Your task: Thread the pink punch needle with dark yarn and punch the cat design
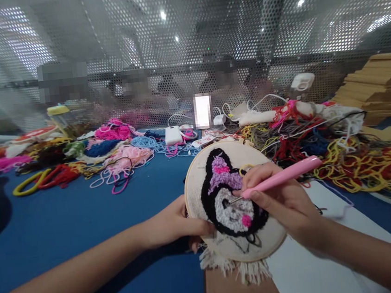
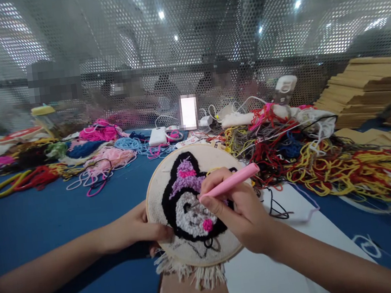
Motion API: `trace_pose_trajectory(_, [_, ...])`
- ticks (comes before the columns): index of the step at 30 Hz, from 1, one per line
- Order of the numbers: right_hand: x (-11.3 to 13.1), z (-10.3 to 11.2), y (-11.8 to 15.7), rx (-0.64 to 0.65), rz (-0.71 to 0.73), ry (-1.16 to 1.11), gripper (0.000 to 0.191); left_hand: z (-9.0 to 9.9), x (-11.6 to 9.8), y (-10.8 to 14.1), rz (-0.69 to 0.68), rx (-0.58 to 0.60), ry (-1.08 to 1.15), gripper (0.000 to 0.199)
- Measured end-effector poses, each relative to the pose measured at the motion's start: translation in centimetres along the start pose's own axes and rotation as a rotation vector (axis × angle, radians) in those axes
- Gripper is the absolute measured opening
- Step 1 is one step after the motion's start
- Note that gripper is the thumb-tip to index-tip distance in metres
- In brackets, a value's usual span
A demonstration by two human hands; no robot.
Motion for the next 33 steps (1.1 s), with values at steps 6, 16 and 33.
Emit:
trace_pose_trajectory(6, [0.0,-0.3,0.0,0.023,0.015,0.099,0.006,0.0,0.0,0.0,-0.009,-0.003,0.017,0.013])
trace_pose_trajectory(16, [0.3,-2.1,0.1,0.249,0.084,0.375,0.01,-0.2,0.0,0.0,-0.013,0.027,-0.005,0.018])
trace_pose_trajectory(33, [0.2,-0.5,0.0,0.077,-0.061,-0.014,0.005,0.2,0.4,0.1,0.019,-0.026,-0.025,0.018])
Point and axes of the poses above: each hand's wrist, its own y-axis away from the middle knuckle, its own z-axis out of the back of the hand, x = y × z, the point moved 4 cm from there along -y, towards the middle knuckle, and after that the axes turned 3 degrees about -z, right-handed, at the moved point
